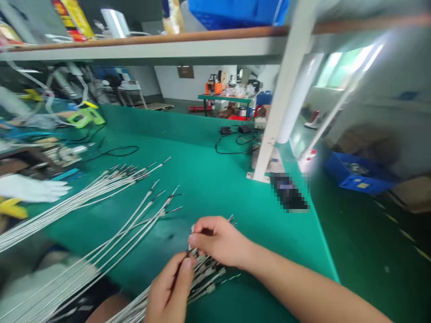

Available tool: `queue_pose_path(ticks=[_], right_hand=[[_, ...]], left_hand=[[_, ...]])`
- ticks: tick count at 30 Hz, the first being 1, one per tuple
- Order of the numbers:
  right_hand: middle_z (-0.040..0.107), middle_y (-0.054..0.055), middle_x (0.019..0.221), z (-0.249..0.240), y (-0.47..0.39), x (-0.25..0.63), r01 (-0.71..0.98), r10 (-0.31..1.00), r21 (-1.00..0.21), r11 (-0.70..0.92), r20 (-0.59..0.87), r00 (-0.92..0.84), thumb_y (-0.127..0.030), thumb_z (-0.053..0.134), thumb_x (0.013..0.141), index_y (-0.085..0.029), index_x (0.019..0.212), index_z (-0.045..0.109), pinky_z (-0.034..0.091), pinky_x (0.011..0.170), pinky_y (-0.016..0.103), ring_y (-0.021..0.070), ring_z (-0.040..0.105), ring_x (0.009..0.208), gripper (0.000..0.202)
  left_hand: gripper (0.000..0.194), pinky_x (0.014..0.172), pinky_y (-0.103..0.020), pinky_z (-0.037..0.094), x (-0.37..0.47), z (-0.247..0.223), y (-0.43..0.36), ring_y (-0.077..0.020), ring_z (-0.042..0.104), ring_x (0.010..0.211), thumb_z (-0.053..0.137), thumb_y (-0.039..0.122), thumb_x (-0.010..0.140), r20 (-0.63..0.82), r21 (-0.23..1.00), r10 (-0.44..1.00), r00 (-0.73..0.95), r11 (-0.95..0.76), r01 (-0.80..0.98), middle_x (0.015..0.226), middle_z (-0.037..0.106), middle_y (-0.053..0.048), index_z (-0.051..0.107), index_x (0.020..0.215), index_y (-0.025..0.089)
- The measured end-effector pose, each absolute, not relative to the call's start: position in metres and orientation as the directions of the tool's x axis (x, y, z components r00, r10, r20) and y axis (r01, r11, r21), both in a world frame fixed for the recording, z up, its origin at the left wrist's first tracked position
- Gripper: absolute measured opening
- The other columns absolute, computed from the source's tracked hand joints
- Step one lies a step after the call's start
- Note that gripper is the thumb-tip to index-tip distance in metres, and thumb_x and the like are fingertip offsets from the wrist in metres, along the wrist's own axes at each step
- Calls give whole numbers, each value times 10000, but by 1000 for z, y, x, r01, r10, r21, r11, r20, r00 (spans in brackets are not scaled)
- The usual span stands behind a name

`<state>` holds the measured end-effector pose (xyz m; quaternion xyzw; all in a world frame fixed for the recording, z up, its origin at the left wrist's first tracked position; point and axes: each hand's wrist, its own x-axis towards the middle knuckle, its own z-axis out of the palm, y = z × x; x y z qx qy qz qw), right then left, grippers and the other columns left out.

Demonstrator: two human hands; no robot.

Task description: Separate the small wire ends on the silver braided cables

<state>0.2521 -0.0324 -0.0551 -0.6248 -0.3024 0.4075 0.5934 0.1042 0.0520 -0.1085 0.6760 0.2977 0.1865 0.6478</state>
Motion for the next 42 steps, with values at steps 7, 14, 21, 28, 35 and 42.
queue_pose_path(ticks=[7, 14, 21, 28, 35, 42], right_hand=[[626, -29, 704, -52, -30, 254, -126, 901, -991, -32, -83, 425, -205, 671, 797, -179, 726, 581, 431, 601, 222, 103, 549, 608, 117], [632, -38, 683, -56, -30, 254, -98, 893, -995, -13, -56, 447, -108, 637, 728, -186, 734, 599, 426, 594, 231, 115, 573, 624, 87], [634, -32, 641, -59, -26, 248, -95, 889, -995, -8, -50, 455, -150, 610, 749, -197, 737, 579, 450, 591, 245, 134, 613, 618, 58], [606, -34, 682, -63, -28, 248, -47, 885, -999, -26, -45, 464, -131, 628, 747, -188, 744, 586, 431, 599, 250, 127, 544, 627, 71], [626, -29, 686, -59, -30, 251, 16, 883, -1000, -25, -15, 468, -78, 589, 714, -184, 701, 594, 424, 602, 239, 124, 551, 635, 107], [658, -12, 674, -55, -33, 258, -11, 901, -998, -62, -61, 429, -175, 644, 767, -179, 732, 629, 430, 557, 242, 128, 564, 582, 38]], left_hand=[[387, 515, -203, 270, 104, -102, 51, -111, 331, 607, 499, 524, 1020, -73, 987, 581, 810, -72, 141, 686, 386, 43, 605, 857, 189], [384, 514, -220, 239, 102, -98, 54, -102, 281, 573, 465, 517, 1036, -87, 993, 532, 842, -24, 118, 670, 342, 57, 588, 882, 188], [392, 506, -222, 223, 103, -98, 56, -91, 251, 557, 468, 515, 1035, -79, 997, 526, 847, 22, 80, 664, 320, 63, 582, 871, 179], [375, 504, -223, 204, 103, -99, 55, -91, 247, 573, 471, 497, 1040, -102, 995, 533, 840, 43, 94, 679, 300, 59, 554, 858, 180], [358, 530, -227, 228, 102, -100, 55, -100, 263, 611, 463, 480, 1051, -94, 993, 521, 848, -8, 116, 714, 308, 51, 525, 849, 190], [362, 538, -232, 237, 102, -99, 55, -105, 268, 611, 451, 493, 1052, -96, 991, 519, 849, -26, 128, 705, 309, 52, 535, 867, 194]])
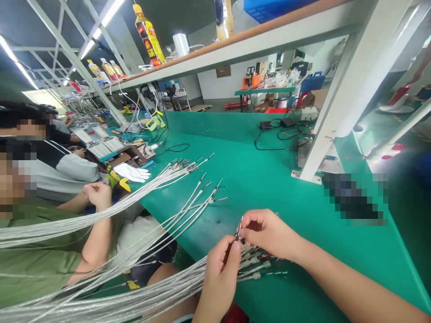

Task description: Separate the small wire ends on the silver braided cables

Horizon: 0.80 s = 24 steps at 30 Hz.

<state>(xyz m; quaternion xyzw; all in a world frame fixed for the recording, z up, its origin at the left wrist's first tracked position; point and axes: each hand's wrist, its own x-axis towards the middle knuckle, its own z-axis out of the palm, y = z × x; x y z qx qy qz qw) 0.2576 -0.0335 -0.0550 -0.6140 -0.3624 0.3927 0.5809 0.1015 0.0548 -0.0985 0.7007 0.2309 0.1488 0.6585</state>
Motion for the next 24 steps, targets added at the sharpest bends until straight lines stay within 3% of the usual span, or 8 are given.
queue_pose_path(ticks=[7, 13, 18, 21, 24], right_hand=[[597, -40, 640, -68, -23, 243, -10, 801, -1000, -14, -17, 598, -113, 581, 642, -193, 646, 550, 390, 559, 231, 112, 497, 586, 85], [485, -45, 533, -56, -26, 266, -63, 710, -995, 78, 11, 704, -197, 522, 708, -196, 710, 560, 336, 463, 251, 108, 409, 456, 37], [513, 2, 720, -36, -47, 310, 97, 534, -980, 172, 175, 827, -289, 540, 856, -215, 799, 524, 375, 523, 276, 116, 424, 550, 94], [556, 5, 743, -31, -52, 299, 188, 619, -978, 88, 202, 759, -323, 582, 883, -211, 838, 569, 391, 538, 273, 123, 462, 569, 122], [595, -9, 711, -29, -51, 269, 312, 751, -950, -29, 185, 633, -239, 616, 865, -212, 805, 629, 387, 537, 262, 130, 500, 585, 67]], left_hand=[[383, 557, -239, 247, 106, -96, 55, -118, 292, 634, 474, 488, 1037, -65, 986, 551, 832, -92, 138, 703, 337, 43, 527, 805, 187], [406, 532, -222, 254, 101, -92, 51, -114, 284, 611, 511, 493, 1015, -53, 985, 569, 821, -104, 136, 679, 308, 48, 481, 742, 195], [444, 497, -205, 296, 95, -92, 45, -114, 361, 587, 528, 567, 981, -63, 991, 615, 786, -55, 123, 674, 421, 24, 538, 750, 188], [435, 490, -200, 310, 99, -94, 45, -110, 387, 571, 556, 576, 963, -77, 992, 636, 768, -31, 125, 661, 463, 22, 593, 786, 180], [425, 488, -200, 314, 102, -96, 47, -107, 391, 543, 575, 575, 951, -98, 991, 646, 757, -8, 135, 618, 463, 34, 638, 816, 177]])
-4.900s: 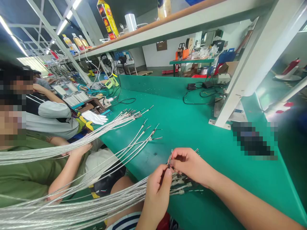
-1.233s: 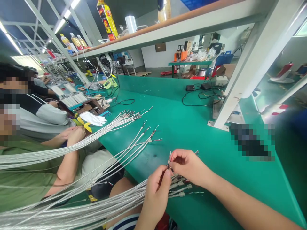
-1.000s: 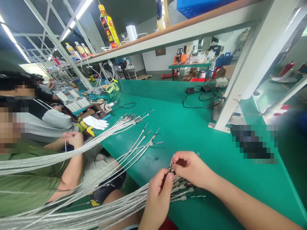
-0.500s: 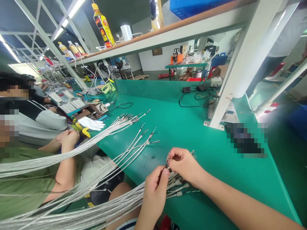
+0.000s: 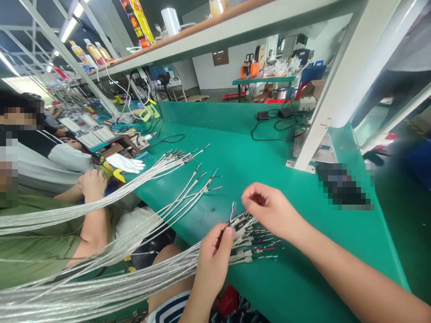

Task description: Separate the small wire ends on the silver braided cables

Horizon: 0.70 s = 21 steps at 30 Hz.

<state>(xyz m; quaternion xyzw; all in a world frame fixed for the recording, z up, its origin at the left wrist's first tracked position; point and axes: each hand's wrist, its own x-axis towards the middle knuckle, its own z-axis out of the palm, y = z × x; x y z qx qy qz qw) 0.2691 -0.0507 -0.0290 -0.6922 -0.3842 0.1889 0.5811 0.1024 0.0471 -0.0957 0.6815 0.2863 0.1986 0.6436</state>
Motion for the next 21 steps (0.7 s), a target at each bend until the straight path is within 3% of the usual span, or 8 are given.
queue_pose_path(ticks=[6, 21], right_hand=[[648, -1, 766, -32, -45, 235, 515, 838, -844, -151, 167, 519, -55, 596, 813, -215, 749, 651, 375, 559, 271, 146, 543, 646, 181], [650, -8, 732, -40, -39, 231, 502, 819, -835, -224, 117, 561, -42, 568, 824, -204, 720, 614, 359, 559, 271, 149, 543, 647, 198]], left_hand=[[353, 480, -205, 319, 105, -98, 51, -110, 401, 519, 614, 517, 941, -107, 992, 664, 740, 21, 124, 579, 471, 52, 687, 982, 174], [307, 482, -188, 264, 104, -105, 53, -64, 301, 532, 663, 475, 948, -113, 993, 653, 748, 84, 77, 694, 467, 61, 611, 877, 181]])
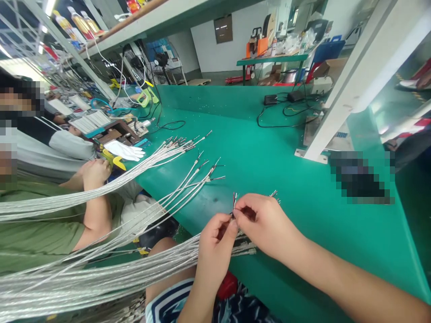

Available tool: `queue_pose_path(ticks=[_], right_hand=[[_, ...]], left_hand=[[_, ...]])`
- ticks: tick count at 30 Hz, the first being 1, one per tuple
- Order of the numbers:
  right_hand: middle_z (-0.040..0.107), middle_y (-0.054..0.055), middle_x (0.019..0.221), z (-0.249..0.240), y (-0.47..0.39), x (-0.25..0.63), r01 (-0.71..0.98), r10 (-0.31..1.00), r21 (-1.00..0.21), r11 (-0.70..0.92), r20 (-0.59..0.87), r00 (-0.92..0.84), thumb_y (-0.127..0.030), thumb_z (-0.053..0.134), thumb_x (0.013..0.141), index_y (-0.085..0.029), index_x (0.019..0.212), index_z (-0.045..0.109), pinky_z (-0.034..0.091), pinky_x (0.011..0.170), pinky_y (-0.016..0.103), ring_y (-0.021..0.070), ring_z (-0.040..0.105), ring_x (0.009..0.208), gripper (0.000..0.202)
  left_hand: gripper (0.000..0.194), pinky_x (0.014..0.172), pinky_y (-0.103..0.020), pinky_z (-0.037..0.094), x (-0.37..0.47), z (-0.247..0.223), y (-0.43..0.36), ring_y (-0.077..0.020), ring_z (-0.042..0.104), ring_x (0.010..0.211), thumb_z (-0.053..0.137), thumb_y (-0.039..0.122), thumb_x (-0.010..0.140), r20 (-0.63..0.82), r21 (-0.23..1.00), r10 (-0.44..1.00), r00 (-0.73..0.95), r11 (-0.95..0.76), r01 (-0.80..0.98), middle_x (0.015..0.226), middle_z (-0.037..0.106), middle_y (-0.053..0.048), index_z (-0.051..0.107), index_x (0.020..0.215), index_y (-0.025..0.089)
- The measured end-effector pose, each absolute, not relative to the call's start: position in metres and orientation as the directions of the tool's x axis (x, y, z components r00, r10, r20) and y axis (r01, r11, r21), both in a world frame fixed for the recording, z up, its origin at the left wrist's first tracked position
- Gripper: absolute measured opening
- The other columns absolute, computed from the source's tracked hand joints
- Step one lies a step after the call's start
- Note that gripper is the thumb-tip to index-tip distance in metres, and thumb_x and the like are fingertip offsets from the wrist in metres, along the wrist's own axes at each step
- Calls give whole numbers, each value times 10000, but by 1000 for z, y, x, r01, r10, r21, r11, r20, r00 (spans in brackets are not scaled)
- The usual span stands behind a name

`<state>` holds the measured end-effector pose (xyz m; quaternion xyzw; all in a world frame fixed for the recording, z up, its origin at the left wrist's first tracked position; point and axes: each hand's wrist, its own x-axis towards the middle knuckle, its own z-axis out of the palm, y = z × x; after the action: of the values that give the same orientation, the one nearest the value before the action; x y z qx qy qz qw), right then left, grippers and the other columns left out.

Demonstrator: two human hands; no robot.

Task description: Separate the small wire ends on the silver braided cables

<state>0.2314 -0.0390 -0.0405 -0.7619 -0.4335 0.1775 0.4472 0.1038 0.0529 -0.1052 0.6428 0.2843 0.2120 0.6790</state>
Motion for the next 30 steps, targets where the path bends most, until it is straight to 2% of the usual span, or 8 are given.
queue_pose_path(ticks=[7, 12, 15, 19, 22, 24, 27, 30], right_hand=[[646, -1, 751, -34, -39, 235, 474, 855, -865, -164, 115, 506, -67, 536, 883, -196, 732, 630, 365, 568, 267, 149, 558, 666, 220], [583, -19, 699, -38, -37, 235, 433, 833, -893, -122, 146, 534, -24, 557, 769, -193, 669, 563, 320, 559, 269, 137, 487, 633, 196], [547, -28, 658, -48, -32, 230, 309, 799, -944, -116, 96, 593, -53, 541, 719, -196, 641, 525, 323, 543, 259, 131, 460, 609, 164], [487, -49, 602, -63, -24, 224, 92, 768, -993, -70, 5, 640, -126, 474, 743, -211, 649, 471, 364, 510, 237, 109, 423, 539, 126], [467, -64, 563, -66, -23, 232, -2, 728, -999, -37, -28, 685, -166, 487, 762, -209, 697, 514, 343, 467, 231, 99, 383, 483, 82], [472, -64, 583, -63, -27, 246, -15, 676, -1000, -7, -16, 737, -202, 513, 795, -207, 751, 542, 322, 460, 232, 98, 378, 480, 52], [474, -59, 666, -55, -32, 268, 28, 573, -999, 40, 46, 818, -257, 491, 878, -225, 808, 492, 296, 472, 235, 95, 365, 501, 76], [511, -44, 702, -49, -35, 273, 105, 584, -994, 16, 95, 806, -323, 515, 934, -225, 851, 525, 312, 490, 245, 106, 394, 526, 129]], left_hand=[[306, 484, -186, 238, 103, -103, 55, -53, 274, 519, 665, 465, 956, -126, 987, 605, 786, 156, 38, 647, 369, 86, 582, 860, 187], [323, 472, -196, 206, 102, -100, 60, -56, 232, 514, 670, 475, 954, -140, 975, 532, 835, 220, 23, 615, 318, 96, 570, 862, 181], [319, 471, -200, 200, 102, -99, 62, -56, 228, 514, 676, 471, 952, -151, 969, 510, 847, 246, 24, 607, 319, 98, 576, 869, 179], [318, 468, -201, 197, 101, -99, 63, -59, 228, 520, 679, 476, 949, -176, 960, 499, 849, 277, 35, 602, 311, 97, 596, 879, 178], [322, 468, -201, 189, 100, -101, 63, -57, 238, 519, 685, 487, 943, -196, 954, 506, 840, 297, 44, 596, 318, 96, 619, 903, 174], [330, 472, -203, 185, 99, -101, 63, -56, 246, 522, 688, 494, 938, -201, 951, 515, 833, 308, 40, 599, 330, 92, 628, 918, 171], [336, 467, -205, 175, 100, -99, 62, -56, 238, 515, 667, 496, 950, -204, 946, 510, 836, 323, 33, 594, 323, 91, 629, 921, 164], [326, 459, -208, 166, 102, -98, 63, -56, 220, 503, 624, 482, 980, -203, 944, 493, 846, 329, 35, 585, 315, 92, 629, 928, 161]])
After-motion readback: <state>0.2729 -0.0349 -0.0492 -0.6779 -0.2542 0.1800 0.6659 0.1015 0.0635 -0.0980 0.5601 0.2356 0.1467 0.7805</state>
